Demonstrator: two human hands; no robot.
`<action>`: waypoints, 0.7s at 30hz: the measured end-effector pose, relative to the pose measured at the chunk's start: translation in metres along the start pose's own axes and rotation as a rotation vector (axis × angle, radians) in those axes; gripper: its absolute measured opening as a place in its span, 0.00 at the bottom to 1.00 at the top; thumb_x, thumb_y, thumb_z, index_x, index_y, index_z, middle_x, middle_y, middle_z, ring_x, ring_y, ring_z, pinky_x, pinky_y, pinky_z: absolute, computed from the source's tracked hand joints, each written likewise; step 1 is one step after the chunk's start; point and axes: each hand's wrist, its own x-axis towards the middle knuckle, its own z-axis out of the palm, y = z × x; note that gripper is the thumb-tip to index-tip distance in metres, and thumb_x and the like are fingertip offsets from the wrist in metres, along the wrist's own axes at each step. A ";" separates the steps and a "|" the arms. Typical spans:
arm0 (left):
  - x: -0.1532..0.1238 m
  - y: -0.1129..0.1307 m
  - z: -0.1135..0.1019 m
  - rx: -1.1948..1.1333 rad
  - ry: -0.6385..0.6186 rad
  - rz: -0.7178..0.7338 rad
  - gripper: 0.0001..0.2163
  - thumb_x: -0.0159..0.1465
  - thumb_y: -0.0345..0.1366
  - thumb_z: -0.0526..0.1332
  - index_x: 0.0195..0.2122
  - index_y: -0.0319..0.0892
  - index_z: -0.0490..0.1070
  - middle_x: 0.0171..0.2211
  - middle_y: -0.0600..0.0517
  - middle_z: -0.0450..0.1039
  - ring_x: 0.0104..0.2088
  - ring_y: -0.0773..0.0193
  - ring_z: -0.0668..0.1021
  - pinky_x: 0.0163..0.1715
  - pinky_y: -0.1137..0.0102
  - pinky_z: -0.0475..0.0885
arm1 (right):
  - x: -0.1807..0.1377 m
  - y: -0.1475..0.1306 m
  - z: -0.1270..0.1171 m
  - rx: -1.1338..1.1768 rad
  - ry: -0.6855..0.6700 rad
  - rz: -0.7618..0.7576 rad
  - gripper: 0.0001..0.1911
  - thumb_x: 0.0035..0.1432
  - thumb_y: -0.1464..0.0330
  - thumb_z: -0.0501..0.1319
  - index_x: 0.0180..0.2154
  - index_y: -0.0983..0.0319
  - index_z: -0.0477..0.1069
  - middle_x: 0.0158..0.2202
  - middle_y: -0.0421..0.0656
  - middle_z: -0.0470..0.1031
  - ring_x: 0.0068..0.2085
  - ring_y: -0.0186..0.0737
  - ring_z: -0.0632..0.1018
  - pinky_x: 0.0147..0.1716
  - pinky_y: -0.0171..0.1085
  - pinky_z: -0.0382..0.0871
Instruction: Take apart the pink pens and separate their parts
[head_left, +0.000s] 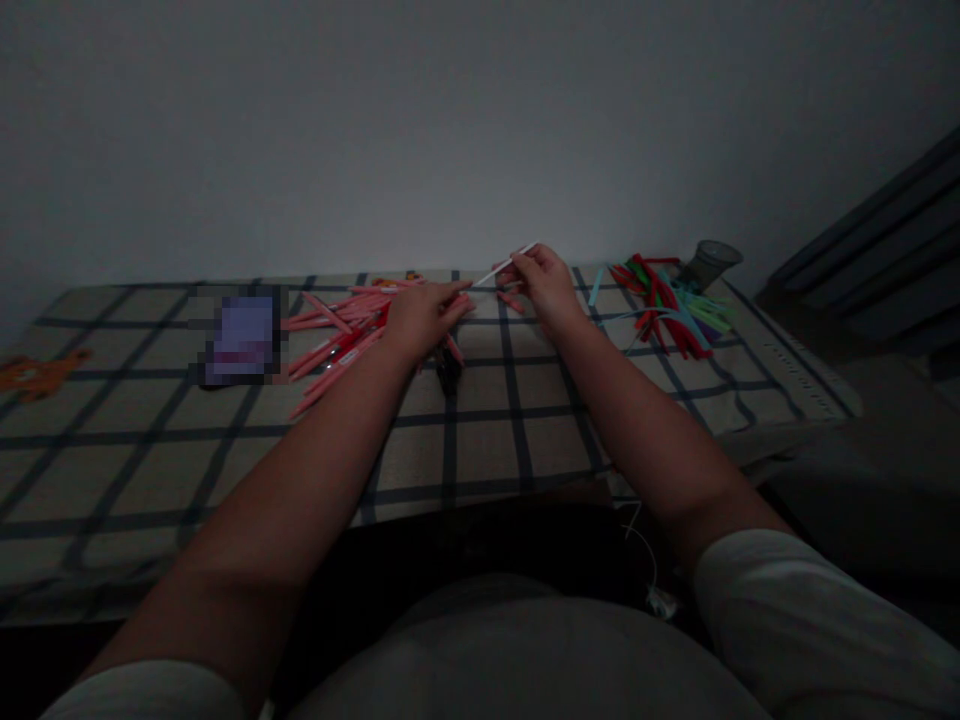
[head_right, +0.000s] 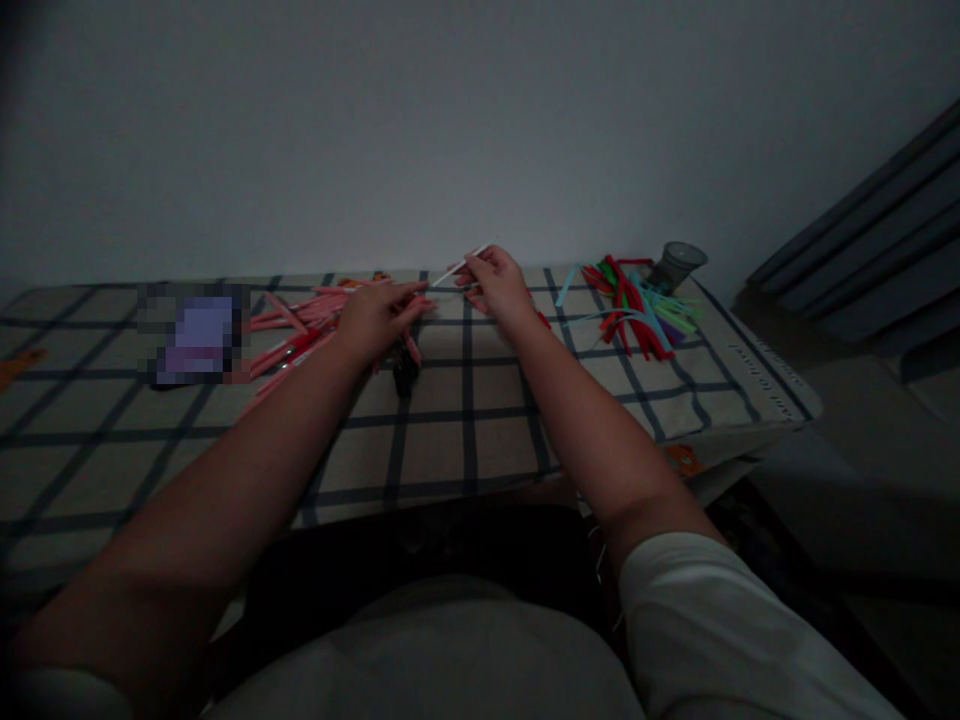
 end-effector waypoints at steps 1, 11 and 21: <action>0.000 -0.001 0.001 -0.003 0.009 0.010 0.19 0.73 0.46 0.67 0.62 0.48 0.84 0.46 0.44 0.88 0.44 0.53 0.84 0.44 0.64 0.73 | 0.001 0.000 -0.001 -0.016 0.027 -0.007 0.21 0.71 0.46 0.66 0.39 0.55 0.66 0.39 0.40 0.81 0.37 0.34 0.80 0.35 0.31 0.73; 0.004 -0.007 0.004 0.026 0.053 0.151 0.14 0.73 0.45 0.69 0.56 0.50 0.86 0.49 0.46 0.87 0.51 0.51 0.82 0.53 0.60 0.74 | -0.001 0.009 -0.009 -0.585 -0.045 -0.084 0.10 0.68 0.65 0.66 0.47 0.63 0.82 0.38 0.44 0.82 0.40 0.42 0.80 0.43 0.38 0.72; 0.007 -0.015 0.010 0.000 0.126 0.263 0.14 0.74 0.46 0.68 0.54 0.49 0.87 0.46 0.45 0.82 0.49 0.51 0.78 0.52 0.57 0.73 | -0.013 -0.007 -0.014 -1.050 -0.219 -0.017 0.11 0.69 0.64 0.67 0.44 0.62 0.87 0.46 0.50 0.88 0.47 0.47 0.84 0.44 0.40 0.70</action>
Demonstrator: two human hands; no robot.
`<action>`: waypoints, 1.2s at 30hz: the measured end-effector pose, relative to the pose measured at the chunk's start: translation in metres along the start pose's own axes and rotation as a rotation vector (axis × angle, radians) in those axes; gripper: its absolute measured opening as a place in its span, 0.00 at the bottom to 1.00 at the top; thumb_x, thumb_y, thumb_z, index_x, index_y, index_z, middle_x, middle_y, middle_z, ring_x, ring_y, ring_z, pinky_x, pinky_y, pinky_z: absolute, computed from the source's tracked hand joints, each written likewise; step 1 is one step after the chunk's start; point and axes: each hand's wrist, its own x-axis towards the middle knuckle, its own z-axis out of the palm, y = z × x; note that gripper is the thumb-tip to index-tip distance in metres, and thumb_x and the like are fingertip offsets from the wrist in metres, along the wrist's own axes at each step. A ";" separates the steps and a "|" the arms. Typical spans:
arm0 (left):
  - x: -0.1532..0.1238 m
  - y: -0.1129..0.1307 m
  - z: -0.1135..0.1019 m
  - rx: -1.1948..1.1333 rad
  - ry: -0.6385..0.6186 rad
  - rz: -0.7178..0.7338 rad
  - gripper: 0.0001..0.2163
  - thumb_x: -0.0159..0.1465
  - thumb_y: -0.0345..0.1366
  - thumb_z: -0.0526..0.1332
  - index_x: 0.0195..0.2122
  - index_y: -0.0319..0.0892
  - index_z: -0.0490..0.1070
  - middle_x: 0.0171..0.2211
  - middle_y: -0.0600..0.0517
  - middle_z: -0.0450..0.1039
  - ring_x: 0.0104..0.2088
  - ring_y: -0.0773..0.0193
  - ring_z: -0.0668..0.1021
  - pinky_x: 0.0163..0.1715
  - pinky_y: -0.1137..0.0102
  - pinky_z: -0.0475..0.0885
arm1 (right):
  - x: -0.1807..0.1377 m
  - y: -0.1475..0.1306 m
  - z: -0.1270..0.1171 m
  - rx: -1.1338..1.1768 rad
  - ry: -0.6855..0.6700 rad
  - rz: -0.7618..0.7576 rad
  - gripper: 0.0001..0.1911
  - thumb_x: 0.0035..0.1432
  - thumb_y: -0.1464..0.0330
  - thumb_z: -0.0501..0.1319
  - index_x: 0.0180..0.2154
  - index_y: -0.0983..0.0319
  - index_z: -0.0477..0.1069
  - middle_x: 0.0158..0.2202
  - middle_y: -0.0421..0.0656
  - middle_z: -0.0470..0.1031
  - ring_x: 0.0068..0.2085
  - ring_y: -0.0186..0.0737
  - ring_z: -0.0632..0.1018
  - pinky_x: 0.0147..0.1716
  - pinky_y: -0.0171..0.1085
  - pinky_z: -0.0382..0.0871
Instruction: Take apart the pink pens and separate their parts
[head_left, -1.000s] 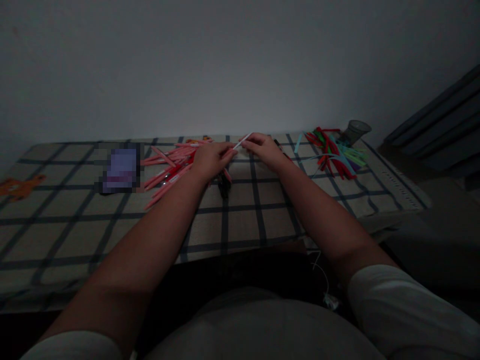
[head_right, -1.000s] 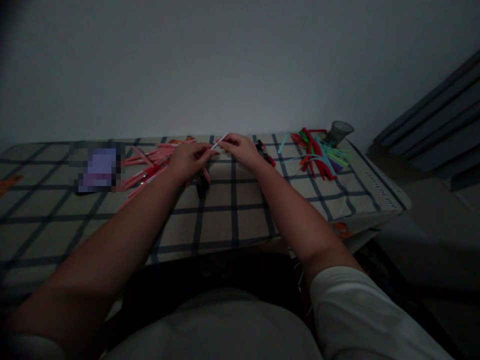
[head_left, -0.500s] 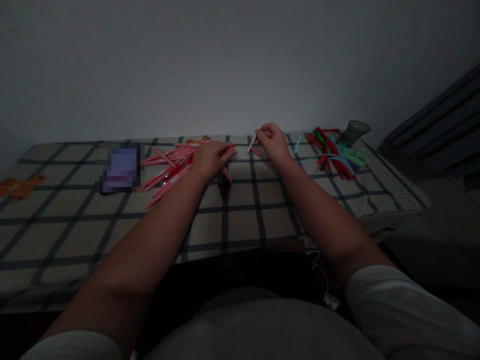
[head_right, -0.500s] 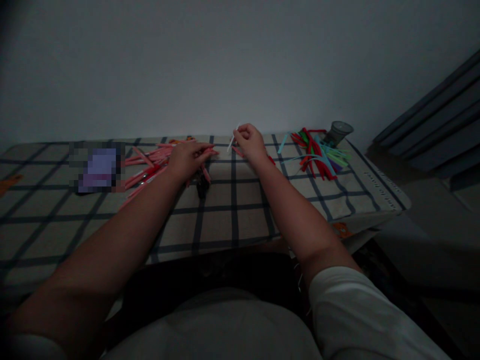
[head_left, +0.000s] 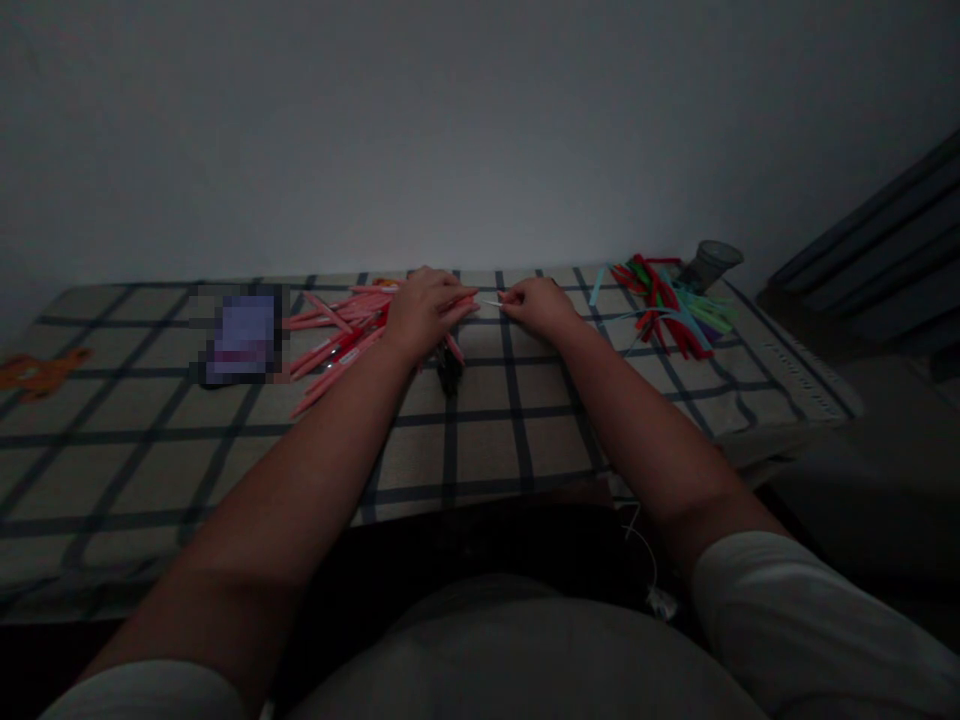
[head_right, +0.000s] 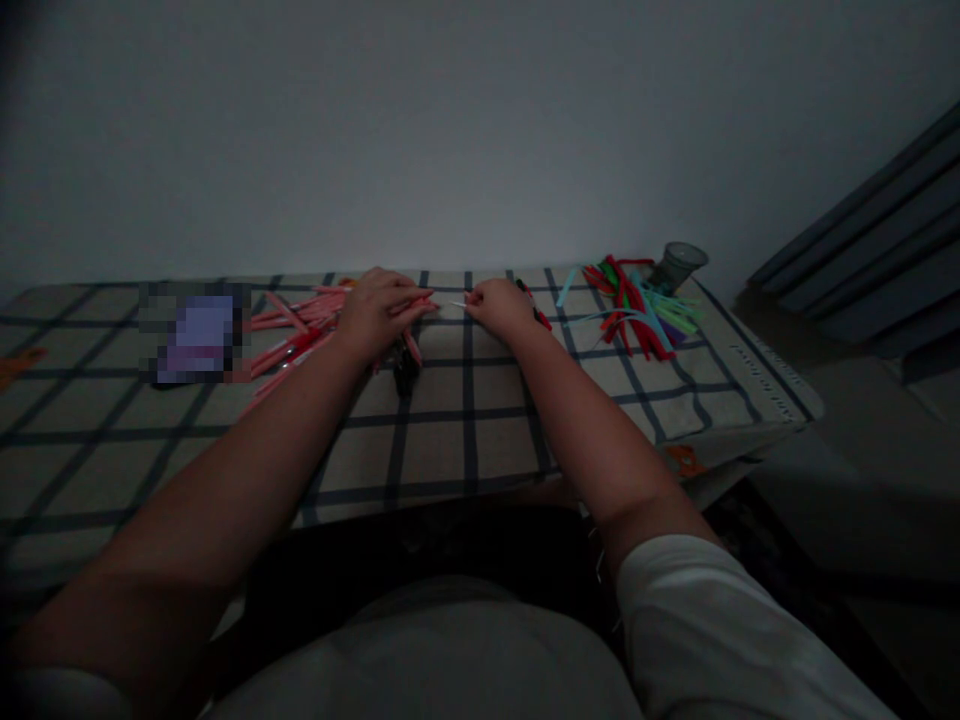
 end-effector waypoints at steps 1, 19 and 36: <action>0.000 0.000 -0.001 -0.003 -0.006 -0.002 0.14 0.74 0.46 0.67 0.54 0.48 0.87 0.46 0.45 0.82 0.49 0.51 0.78 0.52 0.57 0.73 | -0.001 -0.001 -0.001 -0.020 -0.006 0.018 0.11 0.69 0.64 0.67 0.43 0.62 0.87 0.46 0.50 0.88 0.47 0.47 0.84 0.43 0.40 0.70; 0.001 0.007 -0.007 -0.053 -0.051 -0.090 0.14 0.73 0.45 0.67 0.56 0.50 0.86 0.47 0.45 0.84 0.51 0.50 0.79 0.56 0.56 0.73 | 0.002 0.007 -0.001 -0.090 -0.042 -0.003 0.10 0.67 0.63 0.66 0.37 0.62 0.84 0.43 0.52 0.87 0.44 0.49 0.83 0.42 0.41 0.70; 0.001 0.008 -0.009 -0.055 -0.003 -0.108 0.12 0.73 0.42 0.68 0.53 0.50 0.87 0.47 0.46 0.87 0.49 0.51 0.82 0.55 0.56 0.75 | 0.006 0.008 0.004 -0.051 0.043 0.014 0.15 0.71 0.59 0.65 0.37 0.63 0.83 0.44 0.53 0.87 0.44 0.49 0.83 0.44 0.42 0.70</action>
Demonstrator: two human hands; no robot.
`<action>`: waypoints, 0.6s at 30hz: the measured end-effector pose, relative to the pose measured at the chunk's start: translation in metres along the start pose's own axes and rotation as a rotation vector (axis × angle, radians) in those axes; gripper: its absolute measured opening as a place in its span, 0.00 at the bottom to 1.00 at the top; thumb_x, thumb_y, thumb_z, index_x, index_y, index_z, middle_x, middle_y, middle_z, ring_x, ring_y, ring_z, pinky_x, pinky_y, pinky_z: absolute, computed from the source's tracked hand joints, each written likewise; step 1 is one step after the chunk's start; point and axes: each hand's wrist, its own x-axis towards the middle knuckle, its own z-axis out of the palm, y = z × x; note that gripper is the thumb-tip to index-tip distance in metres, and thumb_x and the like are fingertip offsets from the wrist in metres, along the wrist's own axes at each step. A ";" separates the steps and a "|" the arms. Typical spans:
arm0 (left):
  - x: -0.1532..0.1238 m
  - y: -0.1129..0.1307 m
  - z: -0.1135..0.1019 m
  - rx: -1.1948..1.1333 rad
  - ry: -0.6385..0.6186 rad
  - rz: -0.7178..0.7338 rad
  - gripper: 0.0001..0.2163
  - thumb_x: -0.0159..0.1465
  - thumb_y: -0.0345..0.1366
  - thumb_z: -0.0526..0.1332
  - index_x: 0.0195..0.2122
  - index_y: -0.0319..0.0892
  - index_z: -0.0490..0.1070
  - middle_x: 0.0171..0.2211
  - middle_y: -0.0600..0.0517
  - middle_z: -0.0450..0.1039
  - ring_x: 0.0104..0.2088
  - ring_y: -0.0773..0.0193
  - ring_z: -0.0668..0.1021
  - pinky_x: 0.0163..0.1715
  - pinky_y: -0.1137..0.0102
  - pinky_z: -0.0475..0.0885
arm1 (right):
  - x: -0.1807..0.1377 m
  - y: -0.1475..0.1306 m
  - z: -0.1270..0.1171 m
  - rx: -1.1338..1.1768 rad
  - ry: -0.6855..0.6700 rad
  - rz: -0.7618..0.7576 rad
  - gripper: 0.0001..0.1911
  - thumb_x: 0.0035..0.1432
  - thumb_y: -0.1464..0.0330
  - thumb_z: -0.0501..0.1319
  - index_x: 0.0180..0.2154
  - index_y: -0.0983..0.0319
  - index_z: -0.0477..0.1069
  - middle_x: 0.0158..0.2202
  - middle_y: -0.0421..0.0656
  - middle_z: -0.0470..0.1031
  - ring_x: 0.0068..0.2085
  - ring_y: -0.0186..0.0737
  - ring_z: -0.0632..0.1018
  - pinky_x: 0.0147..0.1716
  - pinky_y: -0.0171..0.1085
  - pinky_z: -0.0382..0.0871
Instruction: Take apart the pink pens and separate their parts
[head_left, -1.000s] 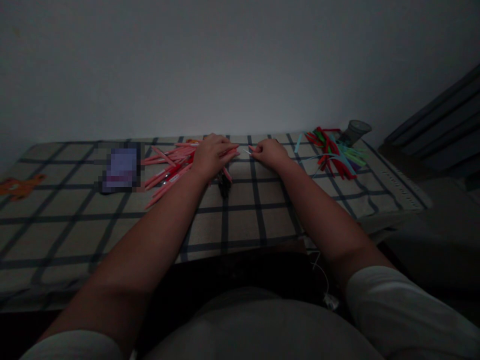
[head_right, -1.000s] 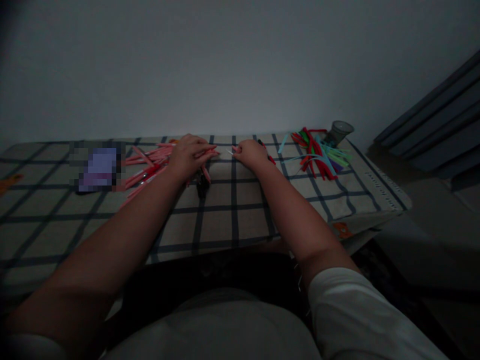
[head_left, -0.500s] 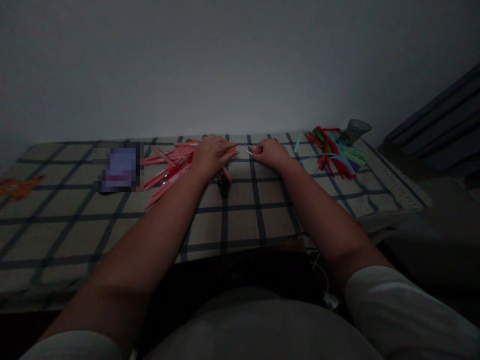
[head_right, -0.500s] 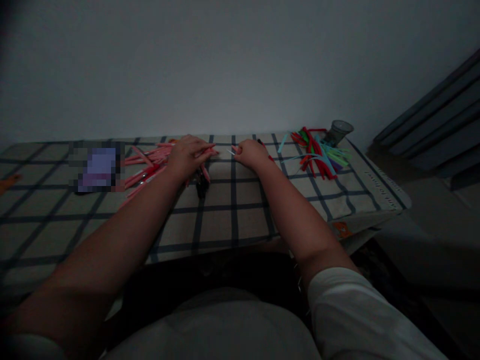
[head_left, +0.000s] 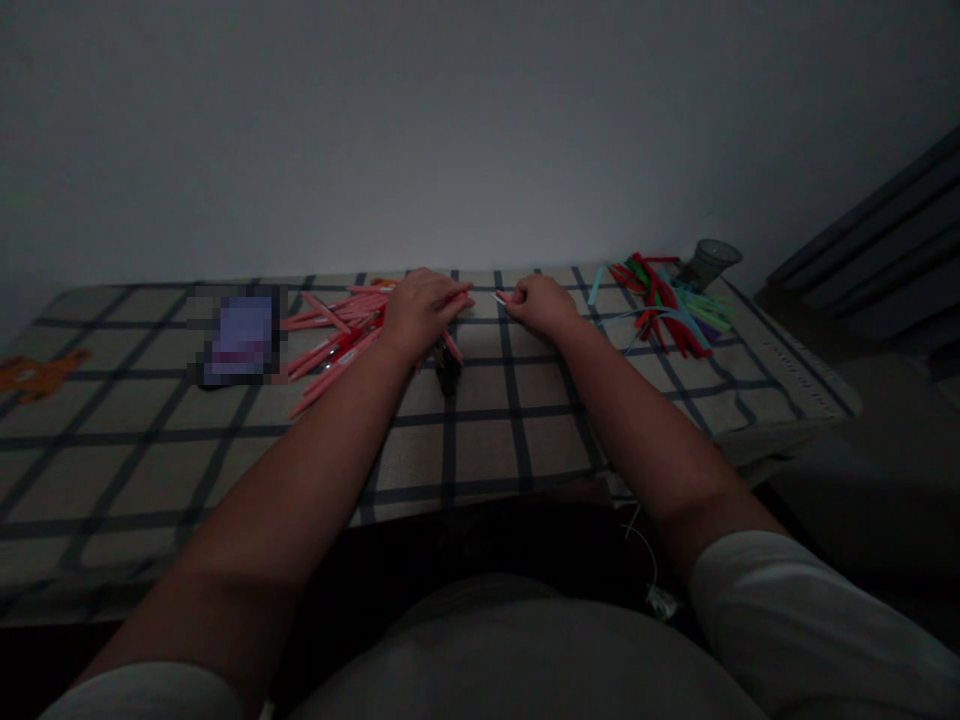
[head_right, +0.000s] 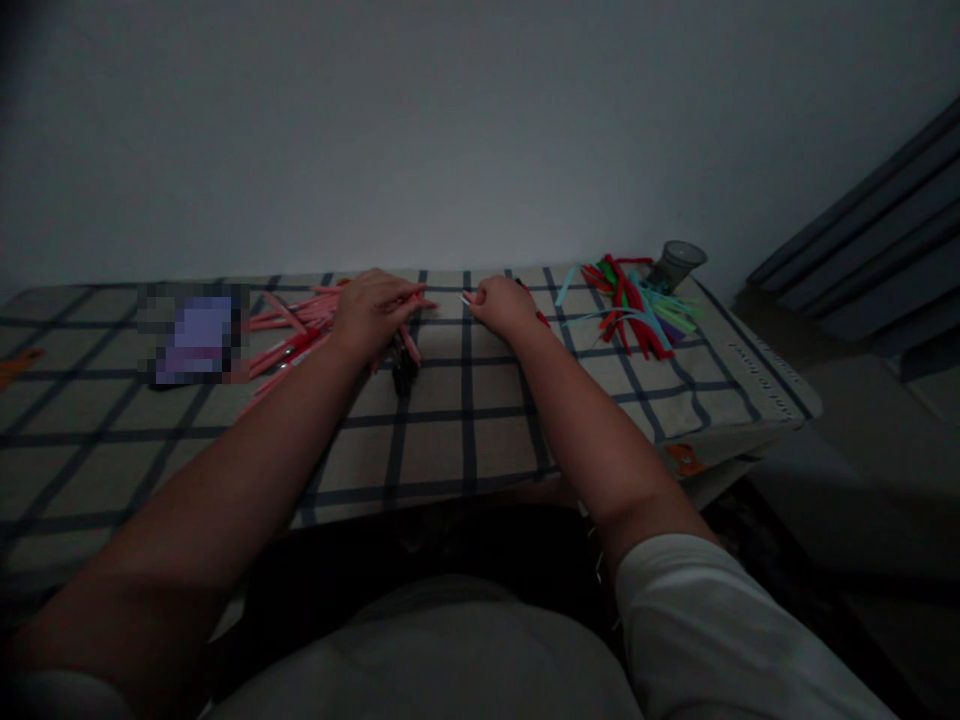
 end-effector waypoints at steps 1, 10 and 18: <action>0.000 0.001 -0.001 0.001 -0.003 -0.007 0.12 0.73 0.42 0.67 0.53 0.50 0.87 0.47 0.47 0.87 0.49 0.51 0.82 0.55 0.56 0.75 | 0.000 0.000 0.000 0.002 0.007 -0.007 0.15 0.71 0.59 0.66 0.37 0.63 0.83 0.44 0.53 0.87 0.44 0.49 0.83 0.44 0.42 0.70; 0.000 0.008 -0.003 -0.028 0.009 -0.049 0.08 0.72 0.39 0.69 0.49 0.50 0.86 0.48 0.48 0.87 0.51 0.52 0.84 0.57 0.59 0.77 | -0.002 -0.004 -0.003 0.010 0.006 0.005 0.13 0.71 0.61 0.66 0.39 0.63 0.83 0.46 0.53 0.87 0.46 0.49 0.83 0.44 0.41 0.70; -0.003 0.003 0.002 -0.069 0.071 -0.065 0.08 0.73 0.39 0.67 0.49 0.45 0.84 0.51 0.46 0.86 0.53 0.54 0.84 0.57 0.60 0.78 | -0.003 -0.005 -0.003 -0.011 -0.010 0.007 0.11 0.70 0.63 0.66 0.40 0.63 0.84 0.47 0.53 0.87 0.48 0.49 0.83 0.45 0.41 0.70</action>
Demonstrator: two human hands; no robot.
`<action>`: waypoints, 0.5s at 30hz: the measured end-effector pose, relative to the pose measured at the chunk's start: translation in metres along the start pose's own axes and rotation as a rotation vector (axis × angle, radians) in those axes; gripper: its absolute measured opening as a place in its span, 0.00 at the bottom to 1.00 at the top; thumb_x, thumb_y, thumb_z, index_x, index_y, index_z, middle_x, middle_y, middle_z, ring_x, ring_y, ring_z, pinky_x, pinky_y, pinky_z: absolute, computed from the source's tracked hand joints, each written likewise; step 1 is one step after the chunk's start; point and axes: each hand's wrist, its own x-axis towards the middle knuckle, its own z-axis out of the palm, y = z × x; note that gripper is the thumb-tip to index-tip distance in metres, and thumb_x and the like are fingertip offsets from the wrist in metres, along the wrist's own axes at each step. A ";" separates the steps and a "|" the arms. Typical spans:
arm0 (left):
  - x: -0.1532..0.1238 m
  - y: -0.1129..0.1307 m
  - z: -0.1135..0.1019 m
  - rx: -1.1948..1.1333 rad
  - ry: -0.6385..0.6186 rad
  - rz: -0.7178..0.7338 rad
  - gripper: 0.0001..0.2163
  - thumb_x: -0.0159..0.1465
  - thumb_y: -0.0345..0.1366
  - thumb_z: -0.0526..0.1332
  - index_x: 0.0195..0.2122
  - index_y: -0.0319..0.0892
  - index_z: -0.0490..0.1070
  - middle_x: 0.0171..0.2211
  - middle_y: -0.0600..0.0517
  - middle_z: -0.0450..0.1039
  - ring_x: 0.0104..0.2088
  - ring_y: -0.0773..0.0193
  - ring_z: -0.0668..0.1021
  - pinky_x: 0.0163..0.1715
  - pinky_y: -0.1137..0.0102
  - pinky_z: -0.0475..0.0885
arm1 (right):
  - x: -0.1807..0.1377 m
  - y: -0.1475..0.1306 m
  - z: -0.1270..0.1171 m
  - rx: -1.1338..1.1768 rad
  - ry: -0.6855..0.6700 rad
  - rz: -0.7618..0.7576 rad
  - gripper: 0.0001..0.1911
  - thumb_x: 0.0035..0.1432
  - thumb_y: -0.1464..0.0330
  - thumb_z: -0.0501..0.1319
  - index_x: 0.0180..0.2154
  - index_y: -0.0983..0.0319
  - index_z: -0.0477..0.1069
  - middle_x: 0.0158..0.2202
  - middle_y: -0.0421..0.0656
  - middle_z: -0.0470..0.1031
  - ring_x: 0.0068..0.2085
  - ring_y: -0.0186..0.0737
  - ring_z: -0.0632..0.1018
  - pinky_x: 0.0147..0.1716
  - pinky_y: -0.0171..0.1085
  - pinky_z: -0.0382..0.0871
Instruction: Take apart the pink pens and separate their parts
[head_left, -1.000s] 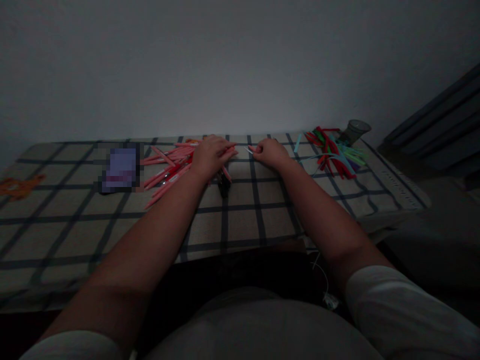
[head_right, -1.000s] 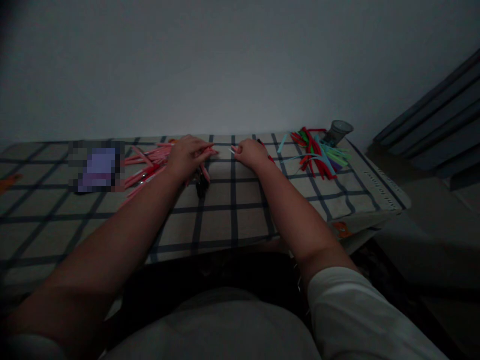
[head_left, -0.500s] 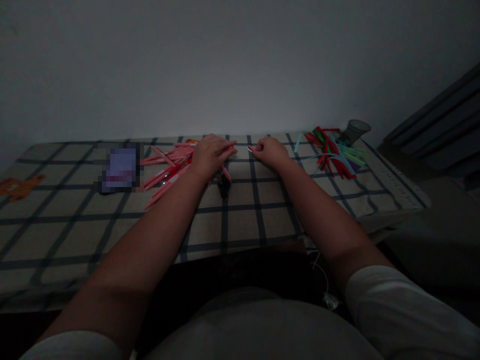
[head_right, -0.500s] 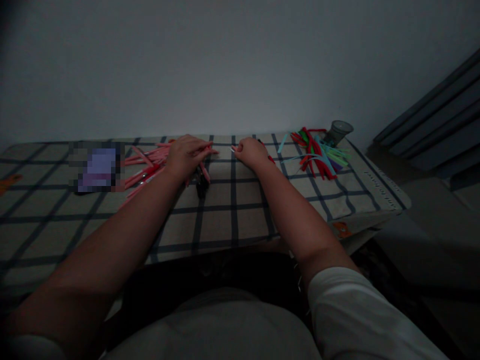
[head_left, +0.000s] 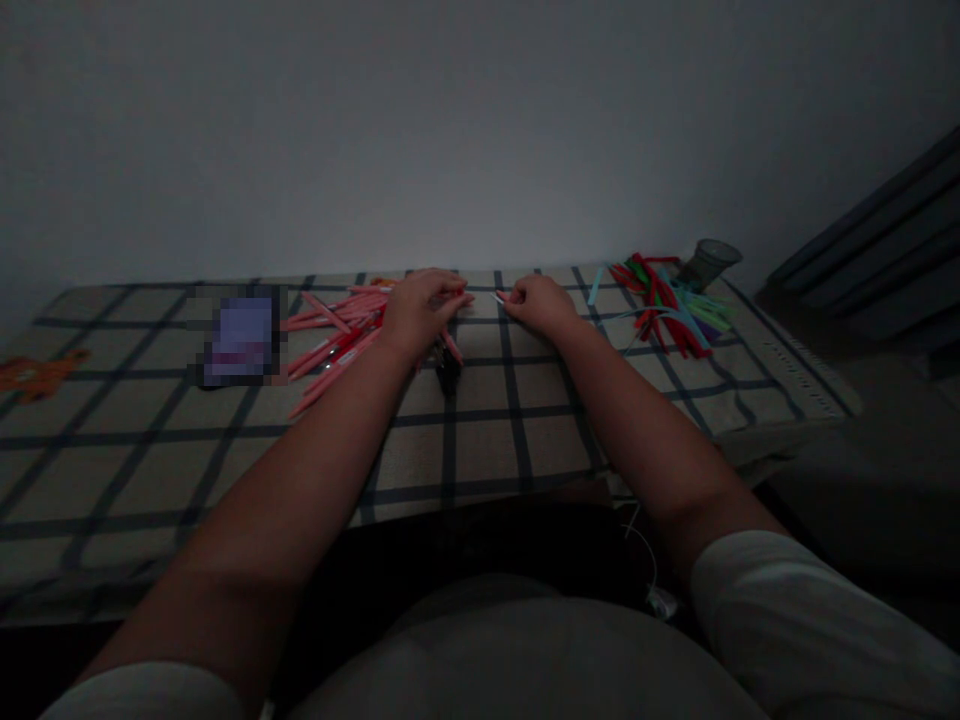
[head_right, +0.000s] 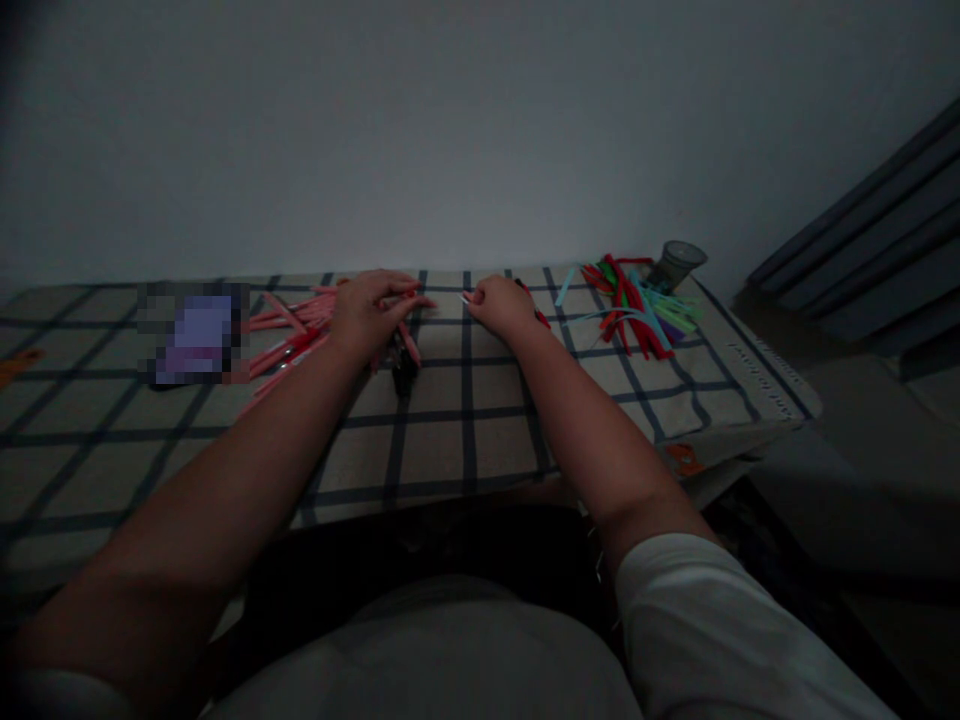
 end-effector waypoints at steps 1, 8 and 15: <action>0.000 -0.001 0.000 0.002 0.000 0.006 0.08 0.72 0.39 0.67 0.49 0.45 0.84 0.50 0.46 0.86 0.53 0.54 0.84 0.56 0.60 0.78 | 0.000 0.000 0.000 -0.003 -0.003 0.003 0.11 0.69 0.63 0.66 0.40 0.62 0.84 0.47 0.53 0.87 0.48 0.48 0.83 0.45 0.40 0.70; 0.002 0.004 -0.004 -0.006 -0.006 -0.018 0.07 0.71 0.38 0.69 0.47 0.44 0.85 0.50 0.45 0.86 0.52 0.53 0.85 0.58 0.59 0.79 | 0.000 0.000 0.000 0.010 -0.002 0.010 0.11 0.68 0.63 0.67 0.39 0.62 0.85 0.46 0.52 0.87 0.46 0.48 0.83 0.44 0.40 0.71; 0.001 0.003 -0.003 0.025 -0.022 -0.029 0.07 0.71 0.36 0.70 0.48 0.44 0.86 0.53 0.43 0.86 0.55 0.52 0.86 0.61 0.59 0.79 | 0.001 0.003 0.001 0.039 0.019 0.000 0.13 0.70 0.60 0.67 0.41 0.63 0.85 0.45 0.54 0.87 0.46 0.50 0.84 0.45 0.42 0.72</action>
